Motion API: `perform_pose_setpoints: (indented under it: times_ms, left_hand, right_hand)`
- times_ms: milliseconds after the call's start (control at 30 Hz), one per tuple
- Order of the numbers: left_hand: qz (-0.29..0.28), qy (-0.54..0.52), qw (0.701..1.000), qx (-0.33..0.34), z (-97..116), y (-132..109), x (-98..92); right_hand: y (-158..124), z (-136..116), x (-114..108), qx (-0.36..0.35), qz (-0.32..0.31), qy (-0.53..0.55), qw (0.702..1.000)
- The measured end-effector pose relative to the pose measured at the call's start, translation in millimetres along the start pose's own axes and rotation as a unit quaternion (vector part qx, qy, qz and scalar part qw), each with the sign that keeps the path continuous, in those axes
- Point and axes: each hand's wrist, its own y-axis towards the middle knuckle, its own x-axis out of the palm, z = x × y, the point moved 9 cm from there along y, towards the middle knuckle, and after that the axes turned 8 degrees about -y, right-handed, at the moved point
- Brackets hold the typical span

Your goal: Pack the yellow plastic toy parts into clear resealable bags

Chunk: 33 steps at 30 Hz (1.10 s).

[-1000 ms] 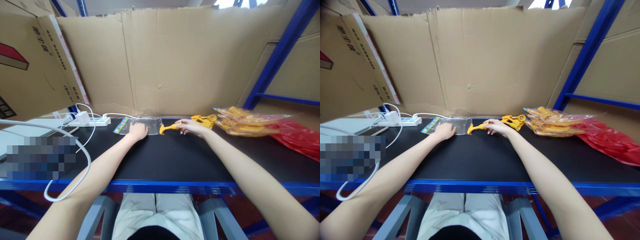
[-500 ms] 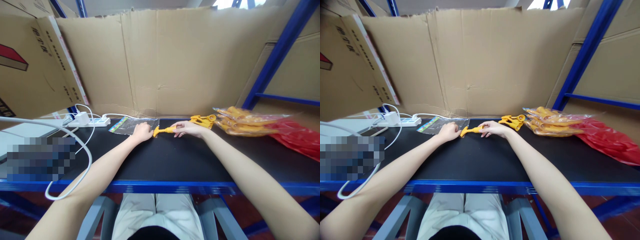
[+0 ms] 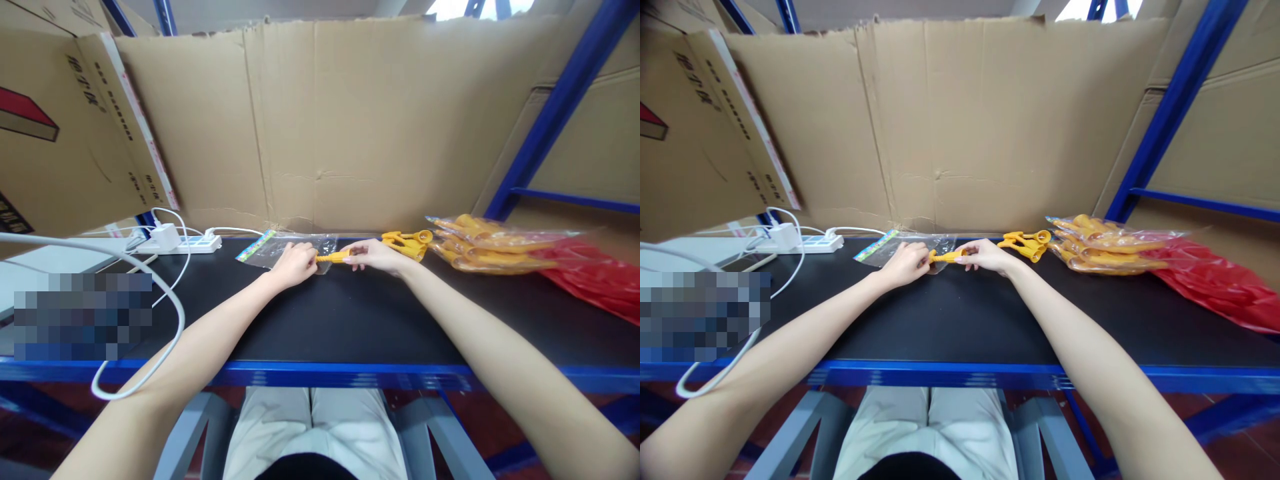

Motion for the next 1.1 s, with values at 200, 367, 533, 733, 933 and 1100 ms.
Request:
perform_pose_setpoints:
  times_ms: [200,367,533,733,933,1100]
  left_hand:
    - [0.024,-0.017,0.998,0.057,13.9,-0.2,-3.5]
    - [0.027,-0.026,0.996,0.080,23.6,-1.1,-3.0]
    - [0.017,-0.024,0.999,0.043,14.3,2.1,-7.6]
    - [0.084,0.046,0.960,-0.263,-76.8,-15.9,-36.0]
    - [0.007,0.003,0.872,-0.489,-162.6,-63.1,-17.8]
    - [0.009,-0.197,0.867,-0.458,-173.9,-58.8,4.5]
  right_hand:
    - [2.7,-3.2,6.7,0.004,0.030,0.040,0.999]
    - [3.5,-6.7,12.7,0.010,0.036,0.057,0.998]
    - [3.6,-7.4,14.9,0.007,0.034,0.051,0.998]
    - [3.7,-3.4,16.1,0.019,0.029,0.048,0.998]
    - [2.5,-5.0,16.6,0.021,0.023,0.036,0.999]
    - [-0.5,-8.1,16.5,0.032,0.019,0.018,0.999]
